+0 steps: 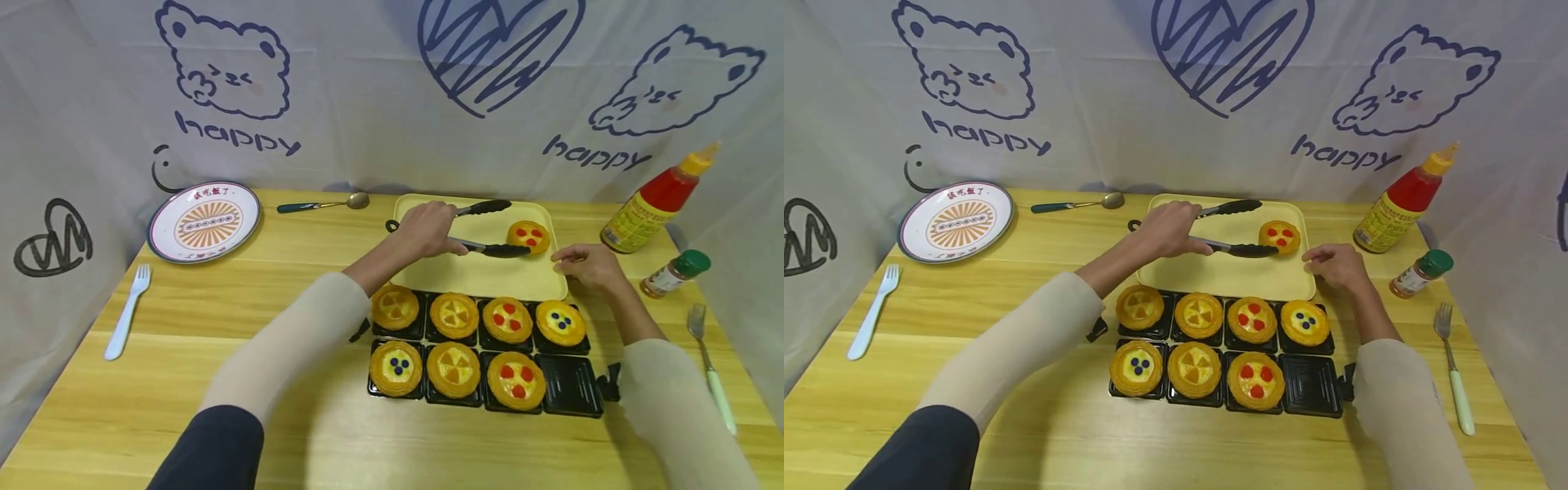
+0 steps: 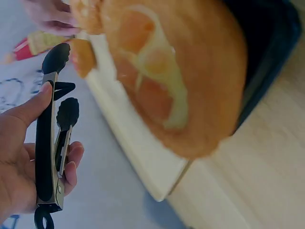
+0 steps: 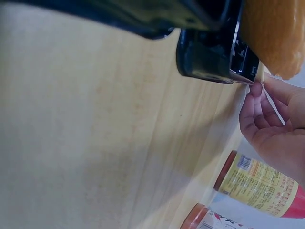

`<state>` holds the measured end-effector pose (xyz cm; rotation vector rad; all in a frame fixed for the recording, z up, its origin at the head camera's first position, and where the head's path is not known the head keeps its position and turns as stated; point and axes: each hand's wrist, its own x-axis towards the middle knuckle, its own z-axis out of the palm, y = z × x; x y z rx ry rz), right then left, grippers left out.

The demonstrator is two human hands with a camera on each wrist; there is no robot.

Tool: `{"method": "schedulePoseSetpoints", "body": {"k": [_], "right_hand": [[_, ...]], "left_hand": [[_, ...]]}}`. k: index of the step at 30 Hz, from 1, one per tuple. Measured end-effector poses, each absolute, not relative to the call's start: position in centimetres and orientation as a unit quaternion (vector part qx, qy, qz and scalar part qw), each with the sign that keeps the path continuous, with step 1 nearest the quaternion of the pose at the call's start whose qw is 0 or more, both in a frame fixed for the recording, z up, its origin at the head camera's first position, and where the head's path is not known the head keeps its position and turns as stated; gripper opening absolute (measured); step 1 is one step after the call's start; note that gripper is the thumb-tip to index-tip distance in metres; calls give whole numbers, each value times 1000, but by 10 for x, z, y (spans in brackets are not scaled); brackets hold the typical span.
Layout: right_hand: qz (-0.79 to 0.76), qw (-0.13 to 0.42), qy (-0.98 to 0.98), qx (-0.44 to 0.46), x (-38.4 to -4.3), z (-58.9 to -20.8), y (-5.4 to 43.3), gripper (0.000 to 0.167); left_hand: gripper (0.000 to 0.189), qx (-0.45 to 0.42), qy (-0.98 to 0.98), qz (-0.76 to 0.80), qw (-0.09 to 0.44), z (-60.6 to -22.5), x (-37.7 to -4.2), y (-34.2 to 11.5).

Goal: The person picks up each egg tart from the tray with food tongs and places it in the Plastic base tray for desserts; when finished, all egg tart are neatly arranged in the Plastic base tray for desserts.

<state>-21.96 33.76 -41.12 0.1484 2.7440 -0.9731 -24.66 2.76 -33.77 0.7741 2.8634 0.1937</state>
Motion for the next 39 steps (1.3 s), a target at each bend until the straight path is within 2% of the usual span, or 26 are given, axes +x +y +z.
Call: {"method": "schedulePoseSetpoints", "body": {"k": [6,17,23,29,39], "right_hand": [[-335,108,935,41,-220,-411,333,32],[-338,109,934,35,-223,-410,329,33],[-326,117,938,33,-224,-410,329,34],[-300,123,946,-8,-223,-408,333,32],[-266,106,956,-65,-215,-401,346,31]], "left_hand": [[50,251,959,55,118,-353,-260,45],[45,265,960,44,81,-345,-243,38],[54,294,954,43,39,-332,-217,15],[55,340,939,50,17,-321,-178,-4],[59,418,905,72,41,-311,-114,1]]}}
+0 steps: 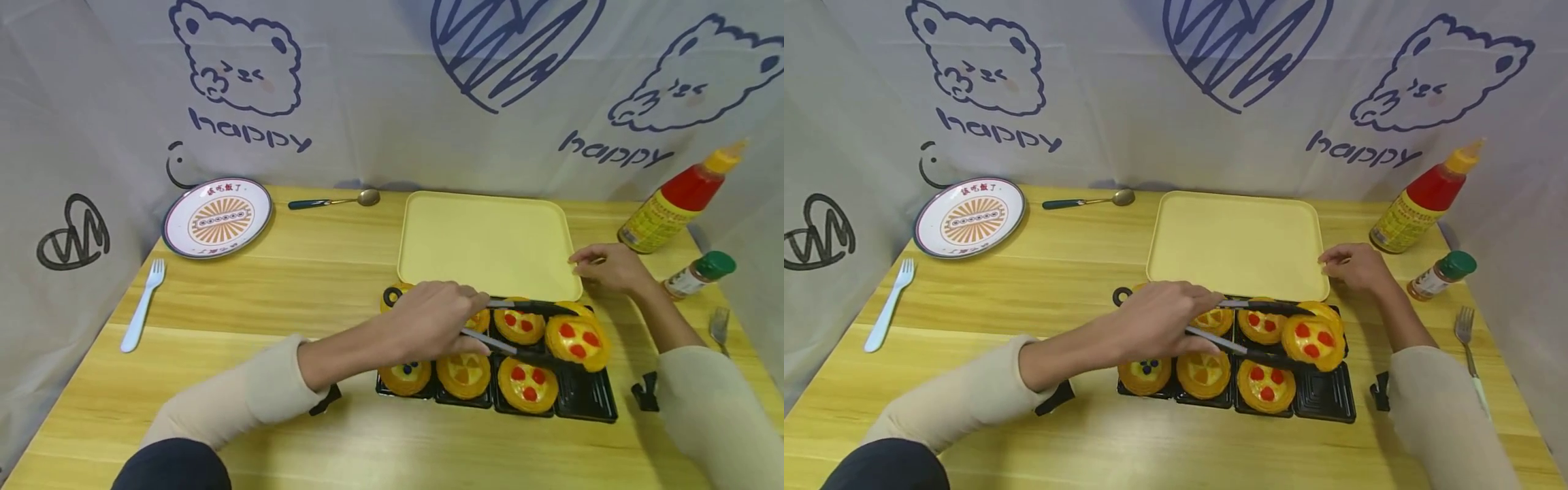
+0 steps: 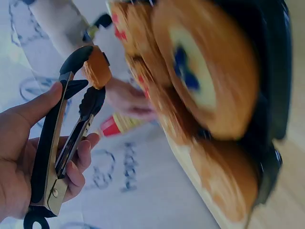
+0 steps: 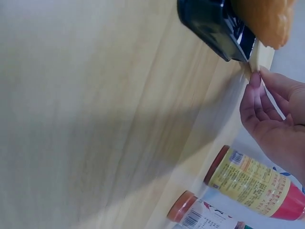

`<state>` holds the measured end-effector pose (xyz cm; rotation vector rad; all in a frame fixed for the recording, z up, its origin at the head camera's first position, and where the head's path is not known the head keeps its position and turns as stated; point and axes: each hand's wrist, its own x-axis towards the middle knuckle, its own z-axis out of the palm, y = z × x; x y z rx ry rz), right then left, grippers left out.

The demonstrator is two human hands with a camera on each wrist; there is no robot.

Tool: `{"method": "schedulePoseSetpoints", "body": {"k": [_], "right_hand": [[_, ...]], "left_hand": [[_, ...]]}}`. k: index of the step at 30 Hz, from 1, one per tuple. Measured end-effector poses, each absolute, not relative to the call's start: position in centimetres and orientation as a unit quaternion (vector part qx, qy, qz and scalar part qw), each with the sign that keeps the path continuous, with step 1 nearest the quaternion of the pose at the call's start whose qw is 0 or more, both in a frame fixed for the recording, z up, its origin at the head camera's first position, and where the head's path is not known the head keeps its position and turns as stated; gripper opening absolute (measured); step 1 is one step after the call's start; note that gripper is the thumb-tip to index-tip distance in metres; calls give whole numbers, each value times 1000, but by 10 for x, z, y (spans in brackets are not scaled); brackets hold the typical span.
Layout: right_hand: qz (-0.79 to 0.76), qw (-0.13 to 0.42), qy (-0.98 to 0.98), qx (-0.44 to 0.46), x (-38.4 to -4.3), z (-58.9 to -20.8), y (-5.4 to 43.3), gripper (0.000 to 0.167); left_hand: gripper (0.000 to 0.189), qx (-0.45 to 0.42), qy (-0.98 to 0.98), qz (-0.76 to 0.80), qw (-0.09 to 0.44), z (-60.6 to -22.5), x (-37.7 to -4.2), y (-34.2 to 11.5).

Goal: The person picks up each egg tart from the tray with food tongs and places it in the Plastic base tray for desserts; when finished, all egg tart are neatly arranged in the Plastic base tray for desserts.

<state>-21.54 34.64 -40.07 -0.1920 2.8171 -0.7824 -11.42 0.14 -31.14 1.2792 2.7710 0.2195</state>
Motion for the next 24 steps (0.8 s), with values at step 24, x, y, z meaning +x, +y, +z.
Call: {"method": "schedulePoseSetpoints", "body": {"k": [24], "right_hand": [[-265,113,956,-56,-217,-400,343,30]], "left_hand": [[49,449,892,-6,54,-345,-84,42]]}}
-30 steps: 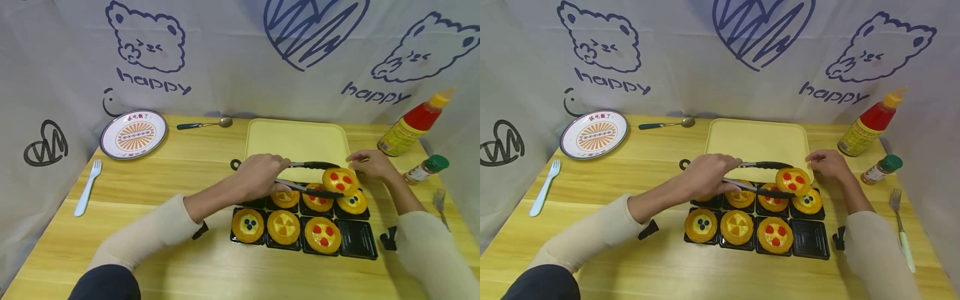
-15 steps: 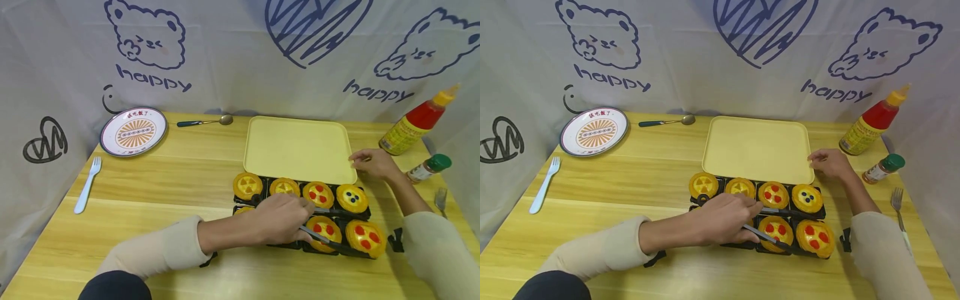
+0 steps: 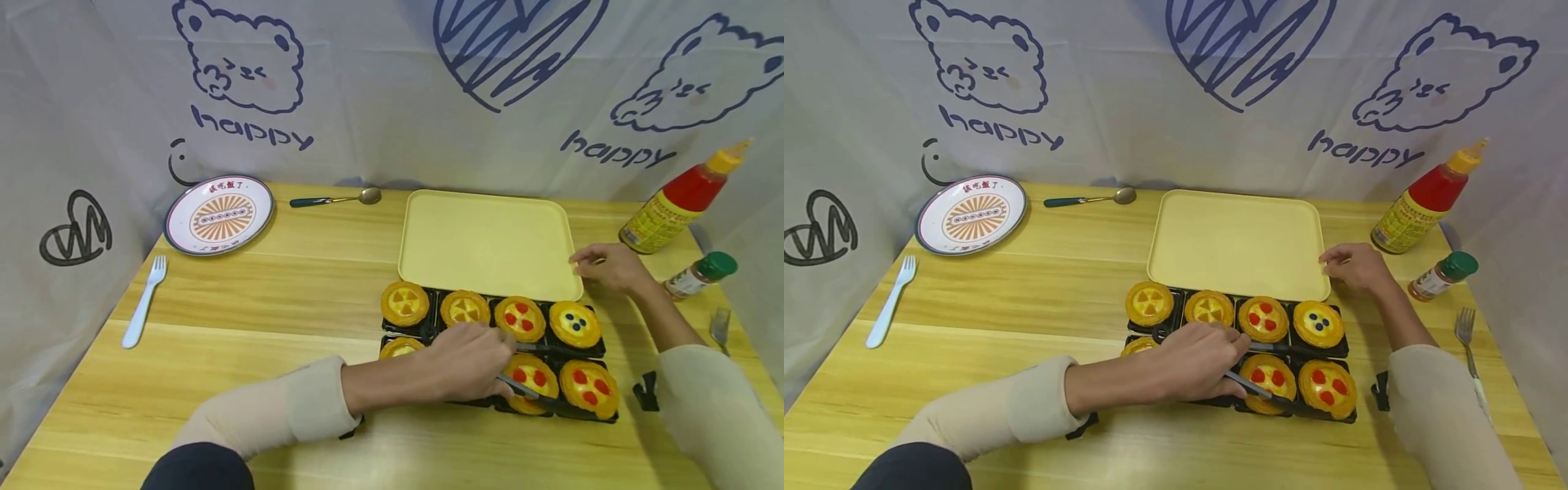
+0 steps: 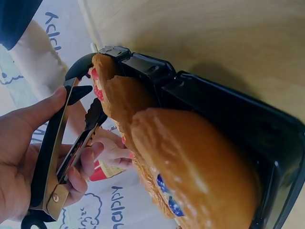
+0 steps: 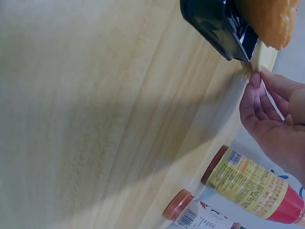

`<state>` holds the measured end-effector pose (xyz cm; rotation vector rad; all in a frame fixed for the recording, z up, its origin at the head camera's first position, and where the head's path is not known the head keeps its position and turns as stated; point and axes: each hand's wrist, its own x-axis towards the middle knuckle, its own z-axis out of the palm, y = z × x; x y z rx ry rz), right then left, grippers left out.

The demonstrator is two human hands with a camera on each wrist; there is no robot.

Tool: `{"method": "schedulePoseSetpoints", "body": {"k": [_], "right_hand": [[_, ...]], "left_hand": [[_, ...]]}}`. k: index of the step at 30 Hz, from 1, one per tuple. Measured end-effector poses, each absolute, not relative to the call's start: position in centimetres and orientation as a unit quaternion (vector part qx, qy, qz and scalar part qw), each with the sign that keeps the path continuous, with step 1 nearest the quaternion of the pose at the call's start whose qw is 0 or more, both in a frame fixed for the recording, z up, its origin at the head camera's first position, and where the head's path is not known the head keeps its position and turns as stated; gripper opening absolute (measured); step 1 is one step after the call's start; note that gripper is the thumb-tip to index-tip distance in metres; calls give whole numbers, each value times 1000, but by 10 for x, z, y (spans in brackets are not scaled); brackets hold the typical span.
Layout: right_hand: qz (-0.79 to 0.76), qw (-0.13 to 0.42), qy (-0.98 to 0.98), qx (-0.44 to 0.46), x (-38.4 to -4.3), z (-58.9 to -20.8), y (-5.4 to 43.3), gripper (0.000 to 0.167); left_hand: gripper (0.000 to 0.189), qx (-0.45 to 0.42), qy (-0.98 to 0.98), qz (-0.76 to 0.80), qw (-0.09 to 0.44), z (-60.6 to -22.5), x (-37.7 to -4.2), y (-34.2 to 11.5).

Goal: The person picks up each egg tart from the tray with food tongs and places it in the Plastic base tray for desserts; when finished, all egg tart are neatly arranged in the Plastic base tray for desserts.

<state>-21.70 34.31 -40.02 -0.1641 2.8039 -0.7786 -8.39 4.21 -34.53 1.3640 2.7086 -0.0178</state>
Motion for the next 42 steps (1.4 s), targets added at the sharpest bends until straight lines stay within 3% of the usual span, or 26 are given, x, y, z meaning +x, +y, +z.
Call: {"method": "schedulePoseSetpoints", "body": {"k": [8,14,17,22,29,35,42], "right_hand": [[-269,110,956,-49,-217,-402,343,29],[-269,109,956,-45,-216,-401,342,29],[-271,113,955,-39,-216,-401,342,30],[-273,111,955,-33,-215,-401,342,29],[-278,109,954,-29,-214,-402,340,30],[-277,109,954,-35,-214,-401,341,31],[-276,104,955,-32,-213,-403,340,29]], "left_hand": [[67,438,895,21,76,-333,-85,28],[63,433,895,93,59,-320,-86,-10],[76,413,901,118,59,-318,-88,-37],[95,347,922,153,74,-324,-97,-79],[94,233,933,249,115,-352,-122,-134],[103,128,955,244,113,-383,-145,-167],[87,59,964,237,101,-403,-161,-184]]}}
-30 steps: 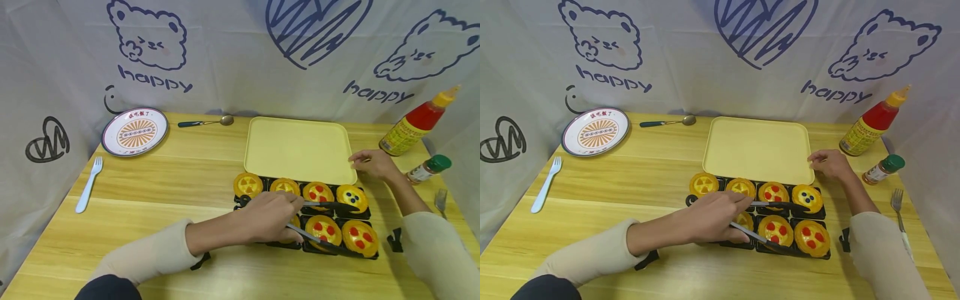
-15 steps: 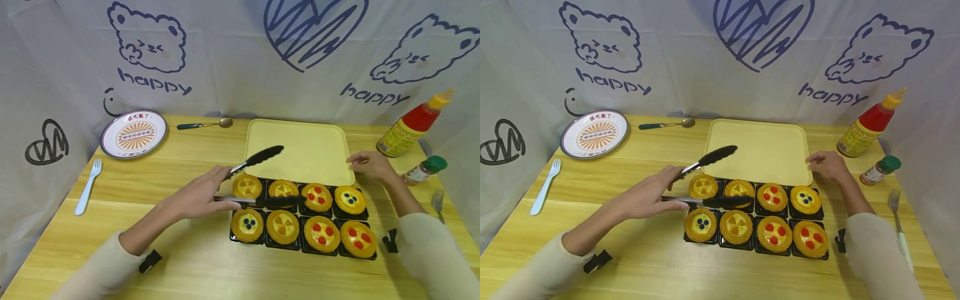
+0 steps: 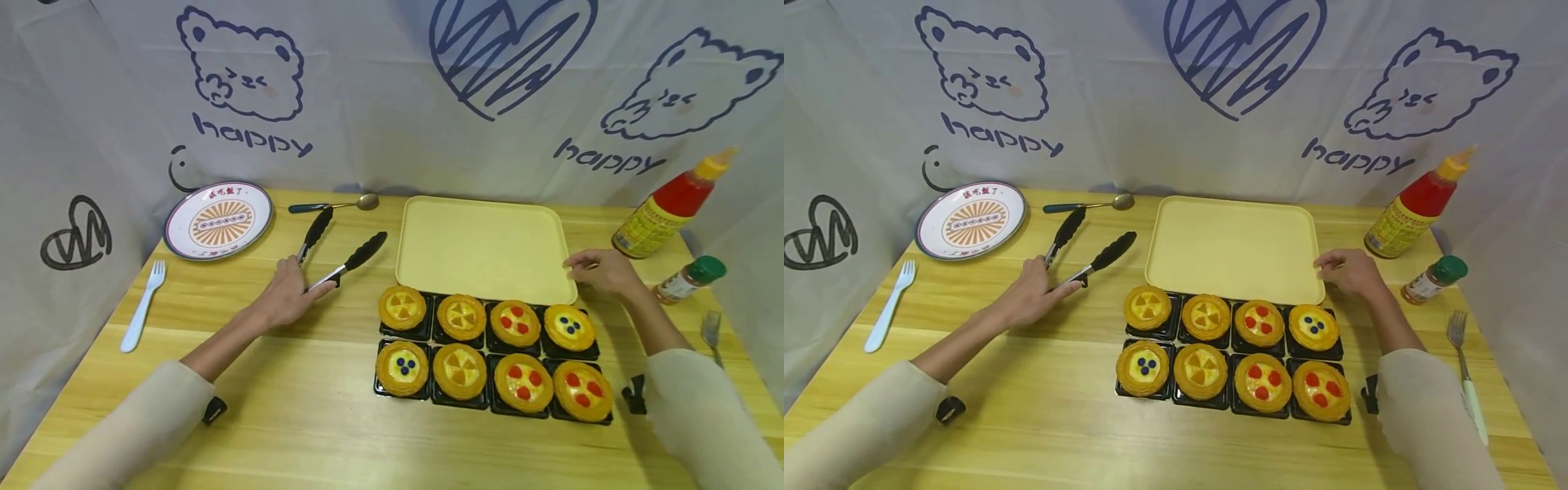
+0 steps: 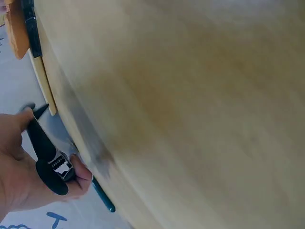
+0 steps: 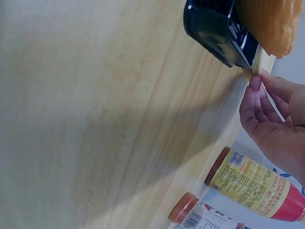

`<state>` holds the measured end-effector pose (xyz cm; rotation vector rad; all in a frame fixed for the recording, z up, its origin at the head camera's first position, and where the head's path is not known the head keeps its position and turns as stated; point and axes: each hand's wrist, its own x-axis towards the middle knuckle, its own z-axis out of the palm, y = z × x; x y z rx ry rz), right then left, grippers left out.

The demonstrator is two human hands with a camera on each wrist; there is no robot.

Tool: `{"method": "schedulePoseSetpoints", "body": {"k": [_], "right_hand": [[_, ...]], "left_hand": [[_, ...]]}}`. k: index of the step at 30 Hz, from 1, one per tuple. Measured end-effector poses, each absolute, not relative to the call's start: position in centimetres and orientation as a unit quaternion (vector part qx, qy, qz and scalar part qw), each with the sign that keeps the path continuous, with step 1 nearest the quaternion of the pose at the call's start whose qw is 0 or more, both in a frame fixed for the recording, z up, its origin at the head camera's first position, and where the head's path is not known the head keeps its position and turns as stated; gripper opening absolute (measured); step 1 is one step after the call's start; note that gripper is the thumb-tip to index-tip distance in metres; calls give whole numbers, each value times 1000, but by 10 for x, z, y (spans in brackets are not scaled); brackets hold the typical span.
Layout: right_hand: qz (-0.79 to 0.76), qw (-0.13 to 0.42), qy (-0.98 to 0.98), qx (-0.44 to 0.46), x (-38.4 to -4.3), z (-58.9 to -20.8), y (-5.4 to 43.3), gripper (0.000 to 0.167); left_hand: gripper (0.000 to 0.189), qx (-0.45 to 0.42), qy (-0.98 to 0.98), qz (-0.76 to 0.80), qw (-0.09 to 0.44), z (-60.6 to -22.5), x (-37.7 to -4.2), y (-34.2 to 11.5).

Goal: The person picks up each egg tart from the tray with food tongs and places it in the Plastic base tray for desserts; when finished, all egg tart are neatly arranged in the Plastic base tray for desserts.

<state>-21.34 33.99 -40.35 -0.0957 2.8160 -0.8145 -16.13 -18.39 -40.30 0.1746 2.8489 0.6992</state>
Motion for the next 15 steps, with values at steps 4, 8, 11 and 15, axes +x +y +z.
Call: {"method": "schedulePoseSetpoints", "body": {"k": [4,8,11,15], "right_hand": [[-279,102,954,-28,-213,-405,339,29],[-282,103,954,-25,-213,-406,339,30],[-280,104,954,-21,-213,-407,339,30],[-280,104,954,-19,-212,-408,339,30]], "left_hand": [[68,42,969,223,96,-408,-163,-183],[60,31,979,182,91,-407,-164,-179],[62,23,983,153,96,-404,-169,-176],[66,7,984,143,107,-401,-180,-169]]}}
